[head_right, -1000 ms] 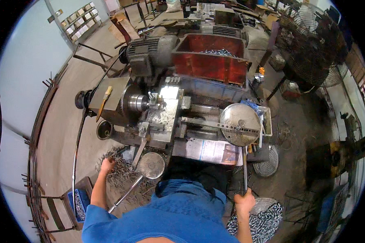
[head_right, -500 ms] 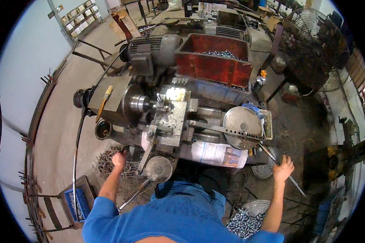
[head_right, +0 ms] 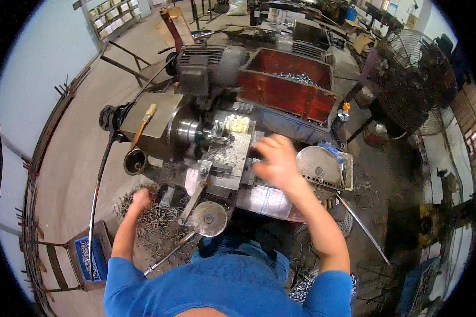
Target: The person operates a lathe to process small metal components. They insert a metal piece into the chuck, tighten it, and then use levers to engage the cutting tool, repeating this process for multiple items while moving finished parts into a container.
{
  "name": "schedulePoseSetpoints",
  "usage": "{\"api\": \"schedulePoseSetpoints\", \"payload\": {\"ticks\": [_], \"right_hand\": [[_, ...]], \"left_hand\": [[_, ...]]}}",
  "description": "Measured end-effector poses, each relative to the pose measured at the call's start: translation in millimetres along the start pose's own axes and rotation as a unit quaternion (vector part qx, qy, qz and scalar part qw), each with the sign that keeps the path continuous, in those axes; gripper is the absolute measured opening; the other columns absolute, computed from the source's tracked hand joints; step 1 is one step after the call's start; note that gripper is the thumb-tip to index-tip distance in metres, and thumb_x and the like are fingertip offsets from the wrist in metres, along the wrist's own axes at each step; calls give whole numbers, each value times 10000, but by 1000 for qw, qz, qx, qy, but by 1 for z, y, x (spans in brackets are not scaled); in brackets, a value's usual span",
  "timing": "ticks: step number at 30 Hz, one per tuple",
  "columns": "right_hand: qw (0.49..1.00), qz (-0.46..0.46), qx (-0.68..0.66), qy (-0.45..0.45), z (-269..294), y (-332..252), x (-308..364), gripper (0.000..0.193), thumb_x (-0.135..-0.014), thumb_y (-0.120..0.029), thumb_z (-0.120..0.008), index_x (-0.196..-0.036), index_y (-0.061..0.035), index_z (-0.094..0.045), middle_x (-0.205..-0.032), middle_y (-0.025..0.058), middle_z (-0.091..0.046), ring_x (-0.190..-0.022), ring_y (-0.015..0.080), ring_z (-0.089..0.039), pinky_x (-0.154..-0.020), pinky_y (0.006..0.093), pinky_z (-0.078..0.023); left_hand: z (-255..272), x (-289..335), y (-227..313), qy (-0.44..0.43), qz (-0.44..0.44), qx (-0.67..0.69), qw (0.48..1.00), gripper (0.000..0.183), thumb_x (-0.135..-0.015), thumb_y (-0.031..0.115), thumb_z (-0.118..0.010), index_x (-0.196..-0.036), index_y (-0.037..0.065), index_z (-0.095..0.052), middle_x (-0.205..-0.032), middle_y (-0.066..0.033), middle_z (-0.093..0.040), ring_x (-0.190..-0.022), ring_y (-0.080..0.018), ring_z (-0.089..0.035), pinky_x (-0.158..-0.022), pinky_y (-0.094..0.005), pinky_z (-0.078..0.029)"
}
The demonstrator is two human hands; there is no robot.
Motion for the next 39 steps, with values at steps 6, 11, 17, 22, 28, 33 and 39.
{"api": "schedulePoseSetpoints", "payload": {"ticks": [6, 11, 17, 22, 28, 33, 39], "right_hand": [[965, 148, 159, -147, -135, -60, -83, 224, -547, -231, -647, -689, -61, -677, -861, 145, -611, -881, 311, -525, -925, 421, -340], [928, 105, 199, -297, -180, -67, -100, 194, -580, -207, -630, -731, -108, -700, -810, 116, -658, -946, 294, -564, -961, 416, -307], [934, 76, 174, -304, -186, -53, -106, 148, -596, -195, -633, -709, -122, -694, -793, 92, -663, -867, 268, -580, -860, 390, -365], [949, 69, 145, -271, -186, -45, -111, 141, -584, -184, -629, -667, -81, -677, -772, 123, -653, -848, 288, -573, -830, 360, -407], [950, 79, 147, -264, -194, -49, -107, 216, -575, -175, -591, -652, 17, -652, -763, 173, -641, -855, 313, -555, -888, 372, -418], [955, 77, 152, -244, -199, -44, -107, 236, -551, -199, -599, -608, 27, -637, -706, 169, -629, -827, 309, -547, -860, 341, -415], [955, 101, 178, -216, -201, -47, -107, 250, -547, -225, -601, -603, 15, -642, -685, 153, -625, -785, 302, -546, -851, 358, -395]], "left_hand": [[208, 87, -62, 295, 79, 163, 938, 284, -828, 311, -579, -1029, 116, -626, -859, -127, -664, -766, -314, -633, -648, -392, -494], [151, 154, -216, 294, 281, 92, 909, 430, -885, 455, -450, -877, 83, -667, -806, -197, -643, -766, -377, -616, -675, -457, -470], [127, 149, -193, 234, 342, 159, 896, 694, -865, 618, -295, -928, 38, -671, -890, -234, -633, -894, -406, -593, -799, -486, -440], [131, 159, -145, 233, 338, 167, 896, 660, -855, 608, -346, -951, 26, -640, -878, -233, -629, -862, -420, -588, -761, -492, -436], [141, 176, -101, 279, 331, 89, 897, 567, -830, 562, -458, -957, 39, -633, -793, -224, -632, -779, -416, -602, -677, -490, -453], [145, 178, -109, 278, 336, 139, 889, 456, -779, 444, -581, -957, 26, -623, -732, -225, -626, -726, -390, -617, -646, -476, -473], [152, 186, -63, 302, 294, 120, 899, 418, -727, 324, -632, -995, 6, -589, -707, -219, -624, -711, -391, -621, -667, -474, -484]]}}
Point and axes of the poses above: each hand's wrist, its own x-axis away from the middle knuckle, its own z-axis out of the back of the hand, y = z × x, the point moved 10 cm from there along -x, towards the middle knuckle
